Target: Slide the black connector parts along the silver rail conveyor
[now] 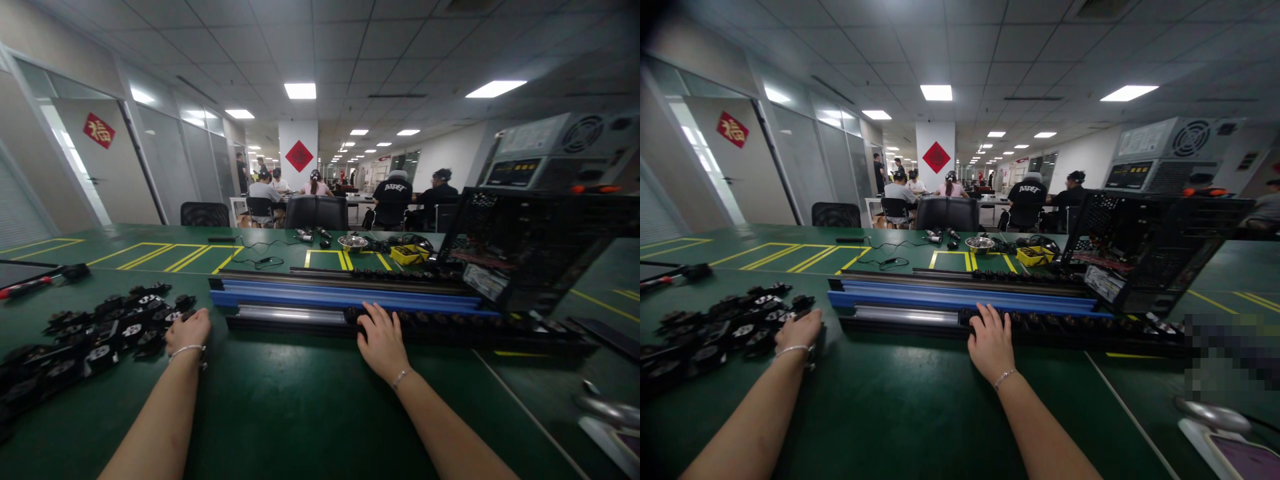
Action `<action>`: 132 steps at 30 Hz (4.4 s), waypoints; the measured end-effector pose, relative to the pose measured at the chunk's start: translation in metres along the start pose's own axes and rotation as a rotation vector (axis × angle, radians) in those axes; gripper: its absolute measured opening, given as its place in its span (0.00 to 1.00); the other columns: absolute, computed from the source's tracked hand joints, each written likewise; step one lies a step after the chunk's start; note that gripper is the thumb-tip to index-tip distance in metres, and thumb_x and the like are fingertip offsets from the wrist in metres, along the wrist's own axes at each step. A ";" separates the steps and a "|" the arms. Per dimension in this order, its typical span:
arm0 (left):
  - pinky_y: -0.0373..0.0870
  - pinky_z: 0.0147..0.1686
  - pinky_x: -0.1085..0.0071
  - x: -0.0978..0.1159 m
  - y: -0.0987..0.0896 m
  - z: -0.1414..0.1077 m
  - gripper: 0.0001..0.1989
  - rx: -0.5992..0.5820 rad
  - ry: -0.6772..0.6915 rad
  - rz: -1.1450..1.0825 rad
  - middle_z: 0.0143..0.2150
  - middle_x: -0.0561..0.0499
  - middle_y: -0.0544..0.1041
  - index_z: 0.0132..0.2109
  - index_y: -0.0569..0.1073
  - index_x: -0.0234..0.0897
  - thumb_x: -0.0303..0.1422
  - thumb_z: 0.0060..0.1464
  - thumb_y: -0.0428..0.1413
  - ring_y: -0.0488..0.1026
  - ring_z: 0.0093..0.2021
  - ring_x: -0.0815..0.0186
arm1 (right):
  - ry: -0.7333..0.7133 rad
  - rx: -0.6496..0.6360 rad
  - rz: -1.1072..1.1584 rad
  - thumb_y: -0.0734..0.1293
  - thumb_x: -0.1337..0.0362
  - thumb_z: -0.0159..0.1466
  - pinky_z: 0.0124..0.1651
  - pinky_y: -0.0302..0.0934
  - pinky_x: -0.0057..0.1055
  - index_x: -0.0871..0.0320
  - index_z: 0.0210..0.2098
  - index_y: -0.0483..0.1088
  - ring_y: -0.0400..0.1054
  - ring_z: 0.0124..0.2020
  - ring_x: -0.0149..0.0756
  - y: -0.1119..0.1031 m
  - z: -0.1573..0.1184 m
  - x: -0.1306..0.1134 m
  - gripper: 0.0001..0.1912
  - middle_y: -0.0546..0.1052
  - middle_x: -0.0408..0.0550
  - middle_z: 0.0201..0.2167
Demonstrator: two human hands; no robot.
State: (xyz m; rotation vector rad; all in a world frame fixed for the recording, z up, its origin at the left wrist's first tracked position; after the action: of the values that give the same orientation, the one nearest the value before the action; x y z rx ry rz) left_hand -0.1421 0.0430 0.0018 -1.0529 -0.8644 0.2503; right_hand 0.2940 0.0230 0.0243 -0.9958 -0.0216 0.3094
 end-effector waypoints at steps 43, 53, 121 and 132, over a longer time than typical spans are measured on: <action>0.52 0.55 0.56 0.128 0.031 -0.139 0.21 -0.173 1.048 0.174 0.62 0.48 0.58 0.56 0.62 0.46 0.41 0.54 0.45 0.62 0.55 0.59 | -0.139 -0.016 -0.041 0.60 0.65 0.56 0.62 0.30 0.49 0.54 0.47 0.67 0.45 0.61 0.43 -0.003 -0.003 -0.022 0.19 0.64 0.47 0.56; 0.55 0.52 0.58 0.129 0.029 -0.141 0.21 -0.163 1.063 0.208 0.62 0.47 0.58 0.55 0.62 0.45 0.39 0.53 0.47 0.64 0.53 0.59 | -0.215 -0.082 0.010 0.59 0.66 0.57 0.63 0.31 0.43 0.59 0.51 0.65 0.48 0.59 0.41 0.004 -0.005 -0.025 0.22 0.68 0.49 0.51; 0.40 0.53 0.35 0.174 0.041 -0.216 0.30 -0.171 1.091 0.196 0.62 0.47 0.56 0.60 0.53 0.54 0.34 0.50 0.49 0.53 0.58 0.48 | -0.259 -0.187 0.131 0.58 0.69 0.53 0.62 0.39 0.40 0.58 0.55 0.58 0.53 0.57 0.36 0.018 -0.006 -0.036 0.28 0.64 0.49 0.55; 0.46 0.55 0.43 0.171 0.036 -0.211 0.28 -0.146 1.057 0.189 0.65 0.46 0.50 0.58 0.58 0.49 0.32 0.49 0.49 0.53 0.59 0.51 | -0.247 -0.212 0.158 0.58 0.69 0.53 0.62 0.39 0.39 0.58 0.54 0.58 0.53 0.57 0.35 0.017 -0.005 -0.035 0.28 0.64 0.50 0.54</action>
State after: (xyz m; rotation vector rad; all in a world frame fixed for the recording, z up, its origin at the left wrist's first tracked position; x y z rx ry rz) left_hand 0.1304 0.0191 0.0130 -1.2017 0.1735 -0.2211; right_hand 0.2570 0.0178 0.0122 -1.1671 -0.2038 0.5831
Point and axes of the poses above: each hand's wrist, its own z-axis towards the middle knuckle, its own y-axis out of the palm, x = y × z, the point moved 6 cm from there along z, towards the middle knuckle
